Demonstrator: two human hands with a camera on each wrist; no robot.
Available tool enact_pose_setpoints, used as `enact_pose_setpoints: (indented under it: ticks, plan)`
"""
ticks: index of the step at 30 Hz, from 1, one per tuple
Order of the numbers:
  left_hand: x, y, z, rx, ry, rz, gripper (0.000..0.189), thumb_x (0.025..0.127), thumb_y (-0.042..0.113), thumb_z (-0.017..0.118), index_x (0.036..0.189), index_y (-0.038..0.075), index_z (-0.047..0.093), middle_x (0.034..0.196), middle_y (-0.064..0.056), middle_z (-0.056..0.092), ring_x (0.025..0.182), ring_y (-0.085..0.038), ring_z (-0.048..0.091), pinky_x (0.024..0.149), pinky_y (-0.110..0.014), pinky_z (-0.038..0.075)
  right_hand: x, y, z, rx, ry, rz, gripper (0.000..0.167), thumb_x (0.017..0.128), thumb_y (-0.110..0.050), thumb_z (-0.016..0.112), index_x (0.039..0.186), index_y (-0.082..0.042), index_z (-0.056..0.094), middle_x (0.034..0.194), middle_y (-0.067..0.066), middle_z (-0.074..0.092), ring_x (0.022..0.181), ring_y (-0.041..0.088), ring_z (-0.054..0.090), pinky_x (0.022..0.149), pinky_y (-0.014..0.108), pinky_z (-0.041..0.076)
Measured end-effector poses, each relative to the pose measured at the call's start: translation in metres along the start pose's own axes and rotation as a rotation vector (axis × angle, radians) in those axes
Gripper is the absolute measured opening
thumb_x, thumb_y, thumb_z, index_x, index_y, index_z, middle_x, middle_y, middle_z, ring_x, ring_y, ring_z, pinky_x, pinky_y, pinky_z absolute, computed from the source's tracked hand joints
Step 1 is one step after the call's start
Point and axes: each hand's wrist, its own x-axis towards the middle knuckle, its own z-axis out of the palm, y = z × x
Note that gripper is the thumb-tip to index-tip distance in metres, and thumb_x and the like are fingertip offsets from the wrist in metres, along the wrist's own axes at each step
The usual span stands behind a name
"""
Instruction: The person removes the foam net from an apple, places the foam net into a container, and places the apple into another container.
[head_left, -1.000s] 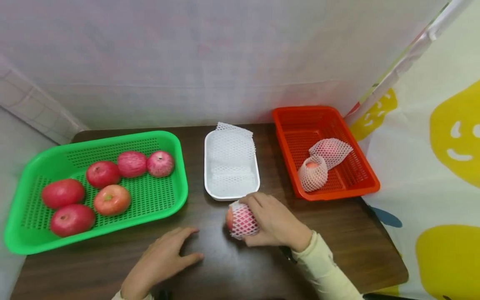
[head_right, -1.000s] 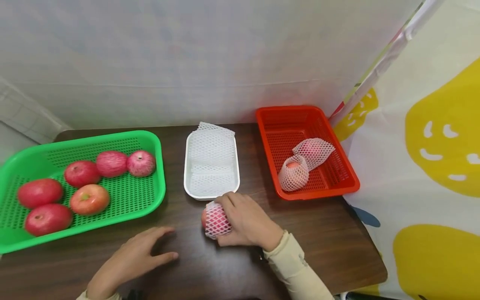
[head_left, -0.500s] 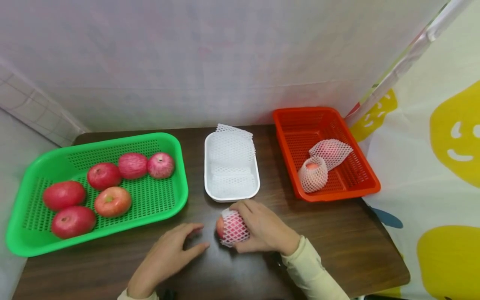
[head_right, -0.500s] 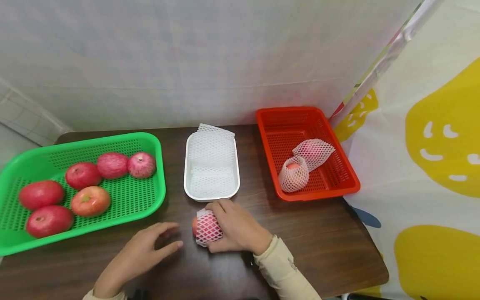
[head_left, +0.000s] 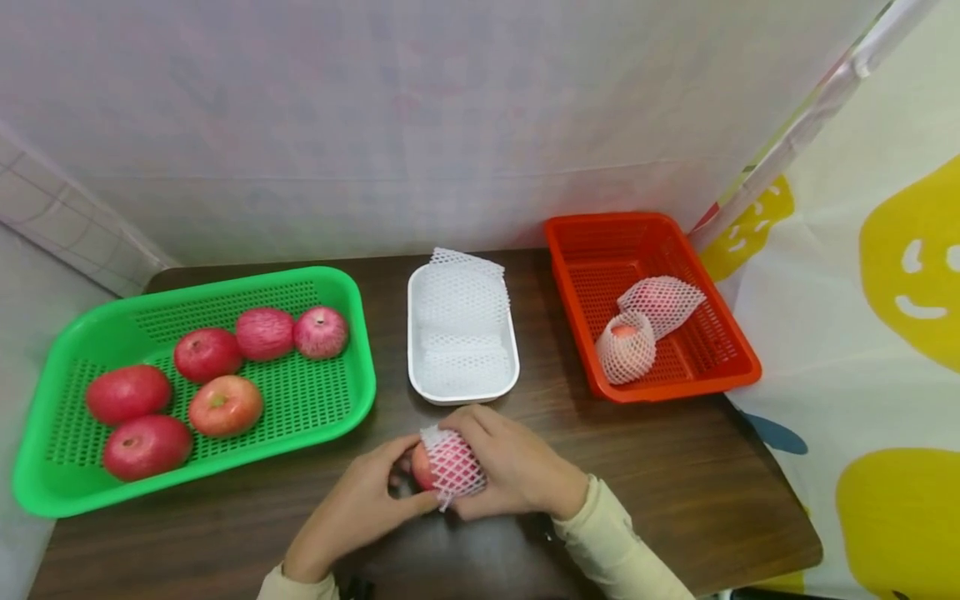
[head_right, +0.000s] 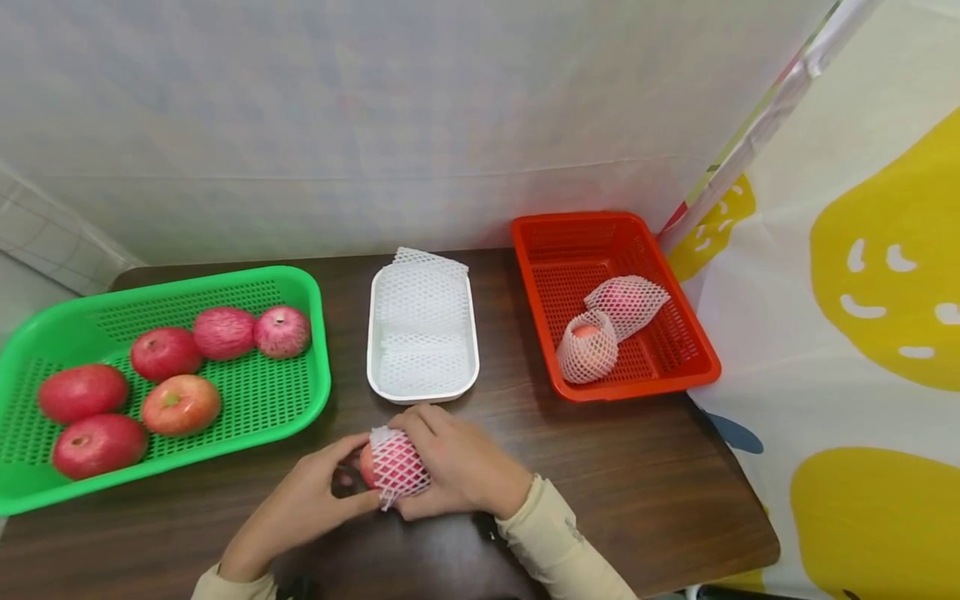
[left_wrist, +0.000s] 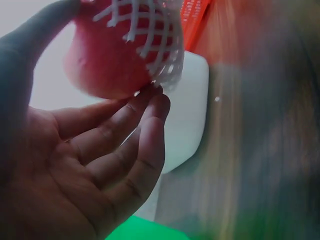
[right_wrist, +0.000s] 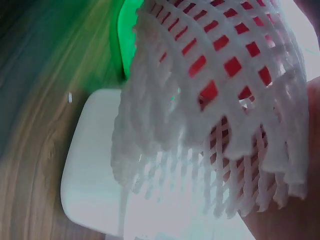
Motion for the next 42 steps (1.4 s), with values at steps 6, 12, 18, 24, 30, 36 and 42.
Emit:
enact_pose_setpoints:
  ticks: [6, 12, 18, 24, 30, 36, 42]
  plan:
    - [0.005, -0.002, 0.005, -0.004, -0.01, -0.031, 0.078, 0.074, 0.049, 0.086, 0.135, 0.011, 0.056, 0.114, 0.003, 0.065, 0.102, -0.01, 0.061, 0.088, -0.037, 0.052, 0.0, -0.004, 0.002, -0.021, -0.05, -0.041, 0.094, 0.065, -0.047, 0.085, 0.141, -0.007, 0.047, 0.13, 0.005, 0.053, 0.114, 0.015, 0.055, 0.099, 0.027, 0.045]
    - [0.002, -0.006, 0.002, -0.022, -0.005, -0.089, 0.077, 0.073, 0.04, 0.088, 0.135, 0.007, 0.057, 0.115, -0.002, 0.066, 0.099, -0.013, 0.063, 0.085, -0.036, 0.053, -0.01, 0.003, -0.01, 0.0, -0.09, -0.039, 0.087, 0.082, -0.044, 0.081, 0.149, -0.005, 0.042, 0.134, 0.006, 0.056, 0.119, 0.017, 0.056, 0.102, 0.033, 0.045]
    - [-0.006, -0.011, -0.005, -0.064, 0.036, -0.181, 0.079, 0.072, 0.047, 0.088, 0.138, 0.015, 0.057, 0.116, -0.001, 0.066, 0.096, -0.01, 0.063, 0.083, -0.034, 0.053, -0.014, 0.015, -0.023, -0.049, -0.003, -0.069, 0.027, 0.091, -0.019, 0.074, 0.115, -0.01, 0.067, 0.106, 0.0, 0.067, 0.095, 0.014, 0.064, 0.084, 0.03, 0.053]
    - [-0.013, -0.016, -0.013, -0.06, 0.086, -0.189, 0.073, 0.073, 0.051, 0.087, 0.133, 0.02, 0.059, 0.112, 0.001, 0.067, 0.093, -0.011, 0.063, 0.079, -0.034, 0.053, -0.008, 0.029, -0.046, -0.117, 0.094, -0.07, 0.023, 0.084, -0.012, 0.078, 0.104, -0.01, 0.067, 0.094, 0.0, 0.065, 0.087, 0.017, 0.063, 0.079, 0.032, 0.054]
    - [-0.018, -0.018, -0.015, -0.014, 0.05, -0.206, 0.074, 0.072, 0.055, 0.086, 0.132, 0.019, 0.059, 0.113, 0.003, 0.066, 0.092, -0.009, 0.063, 0.08, -0.033, 0.054, 0.027, 0.046, -0.09, -0.208, 0.195, -0.072, 0.023, 0.083, -0.008, 0.077, 0.102, -0.006, 0.065, 0.095, 0.006, 0.063, 0.088, 0.021, 0.061, 0.08, 0.034, 0.055]
    - [-0.02, -0.017, -0.012, -0.024, 0.032, -0.167, 0.07, 0.073, 0.058, 0.084, 0.13, 0.027, 0.06, 0.114, 0.009, 0.065, 0.095, -0.008, 0.063, 0.083, -0.035, 0.053, 0.078, 0.06, -0.136, -0.264, 0.285, -0.053, 0.02, 0.085, -0.002, 0.072, 0.103, -0.002, 0.064, 0.099, 0.011, 0.065, 0.091, 0.027, 0.06, 0.082, 0.038, 0.053]
    - [-0.022, -0.017, -0.013, -0.008, 0.025, -0.178, 0.07, 0.072, 0.056, 0.085, 0.13, 0.025, 0.061, 0.114, 0.009, 0.065, 0.094, -0.009, 0.063, 0.081, -0.035, 0.054, 0.116, 0.084, -0.14, -0.317, 0.291, -0.014, 0.018, 0.089, -0.007, 0.071, 0.104, -0.001, 0.062, 0.099, 0.014, 0.063, 0.092, 0.032, 0.059, 0.083, 0.042, 0.053]
